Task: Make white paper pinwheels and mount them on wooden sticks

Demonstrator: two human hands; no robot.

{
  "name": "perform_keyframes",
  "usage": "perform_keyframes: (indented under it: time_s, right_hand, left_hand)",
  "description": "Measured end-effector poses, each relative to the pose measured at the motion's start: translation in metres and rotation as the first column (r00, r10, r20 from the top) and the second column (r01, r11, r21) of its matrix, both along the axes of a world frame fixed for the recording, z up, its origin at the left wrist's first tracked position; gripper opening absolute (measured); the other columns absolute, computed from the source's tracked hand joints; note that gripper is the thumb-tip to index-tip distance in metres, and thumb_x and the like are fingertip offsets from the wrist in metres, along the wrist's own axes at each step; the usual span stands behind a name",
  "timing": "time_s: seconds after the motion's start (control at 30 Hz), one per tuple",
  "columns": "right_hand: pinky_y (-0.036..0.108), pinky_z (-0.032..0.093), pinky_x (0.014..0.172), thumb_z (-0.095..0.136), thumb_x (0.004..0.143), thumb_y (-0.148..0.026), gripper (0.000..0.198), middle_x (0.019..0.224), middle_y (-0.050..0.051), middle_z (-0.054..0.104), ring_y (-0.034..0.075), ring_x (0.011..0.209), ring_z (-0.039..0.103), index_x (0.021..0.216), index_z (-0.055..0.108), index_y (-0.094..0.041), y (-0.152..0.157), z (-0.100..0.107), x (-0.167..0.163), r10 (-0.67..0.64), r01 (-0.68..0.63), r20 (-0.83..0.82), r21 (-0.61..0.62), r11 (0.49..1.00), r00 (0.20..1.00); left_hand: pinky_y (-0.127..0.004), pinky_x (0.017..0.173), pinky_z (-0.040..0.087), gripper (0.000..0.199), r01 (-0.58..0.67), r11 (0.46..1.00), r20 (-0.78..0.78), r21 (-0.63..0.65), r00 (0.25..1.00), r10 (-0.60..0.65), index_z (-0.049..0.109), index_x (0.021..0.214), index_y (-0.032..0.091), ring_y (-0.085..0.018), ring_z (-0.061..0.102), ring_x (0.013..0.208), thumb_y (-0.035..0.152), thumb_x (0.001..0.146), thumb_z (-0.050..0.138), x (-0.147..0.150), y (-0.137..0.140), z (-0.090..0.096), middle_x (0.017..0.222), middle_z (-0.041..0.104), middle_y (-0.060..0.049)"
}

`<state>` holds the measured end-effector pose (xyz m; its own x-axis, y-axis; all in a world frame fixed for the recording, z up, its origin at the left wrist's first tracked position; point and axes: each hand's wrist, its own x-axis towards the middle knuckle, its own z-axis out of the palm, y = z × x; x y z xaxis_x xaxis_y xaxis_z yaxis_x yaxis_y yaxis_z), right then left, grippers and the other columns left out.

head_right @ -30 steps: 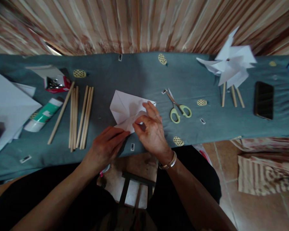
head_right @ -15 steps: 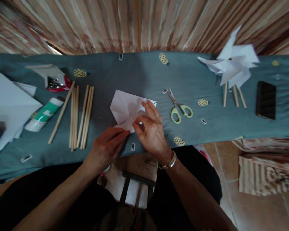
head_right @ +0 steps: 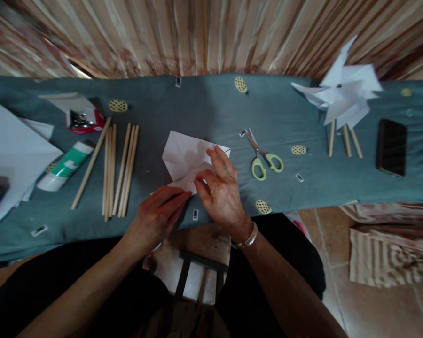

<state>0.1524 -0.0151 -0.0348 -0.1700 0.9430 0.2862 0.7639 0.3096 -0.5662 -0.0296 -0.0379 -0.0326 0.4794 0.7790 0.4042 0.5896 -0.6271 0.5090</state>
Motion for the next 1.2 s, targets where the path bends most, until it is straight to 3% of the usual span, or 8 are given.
perform_keyframes:
  time_s: [0.33,0.5,0.77,1.2]
  right_hand:
    - [0.053,0.030,0.122,0.058,0.093,-0.029,0.011,0.152,-0.002,0.048,0.029,0.148,0.035,0.089,0.069,-0.028,-0.0005,0.0015,0.0001,-0.002,0.002,0.010,-0.019,1.000,1.000]
    - [0.053,0.033,0.119,0.051,0.096,-0.023,0.020,0.150,0.004,0.050,0.028,0.148,0.035,0.105,0.069,-0.026,-0.0012,0.0025,-0.0005,0.029,-0.033,0.074,0.056,0.998,0.997]
    - [0.058,0.034,0.116,0.044,0.095,-0.014,0.035,0.155,0.001,0.045,0.028,0.151,0.028,0.116,0.066,-0.031,-0.0057,-0.0005,0.0002,0.089,-0.097,0.098,0.080,0.992,0.991]
    - [0.054,0.034,0.115,0.041,0.100,-0.018,0.033,0.155,0.003,0.046,0.026,0.152,0.026,0.122,0.062,-0.031,-0.0099,-0.0058,-0.0048,0.094,-0.106,0.167,0.064,0.992,0.981]
  left_hand:
    - [-0.036,0.075,0.061,0.019,-0.006,1.000,0.004,-0.008,1.000,0.006,0.066,0.108,0.011,-0.019,0.066,0.085,0.011,0.096,0.051,0.0005,0.0009,-0.0010,0.094,0.069,-0.010]
    - [-0.036,0.075,0.062,0.018,-0.011,1.000,-0.010,-0.009,1.000,0.011,0.066,0.107,0.010,-0.020,0.066,0.085,0.011,0.096,0.051,0.0004,0.0009,-0.0012,0.094,0.069,-0.010]
    - [-0.036,0.074,0.062,0.019,-0.017,1.000,-0.016,-0.004,1.000,0.017,0.066,0.107,0.012,-0.019,0.066,0.084,0.012,0.097,0.049,0.0004,0.0011,-0.0006,0.094,0.069,-0.009]
    - [-0.036,0.077,0.061,0.018,-0.015,1.000,-0.003,0.002,1.000,0.015,0.066,0.105,0.007,-0.021,0.066,0.085,0.009,0.094,0.053,0.0014,0.0015,-0.0003,0.094,0.069,-0.011]
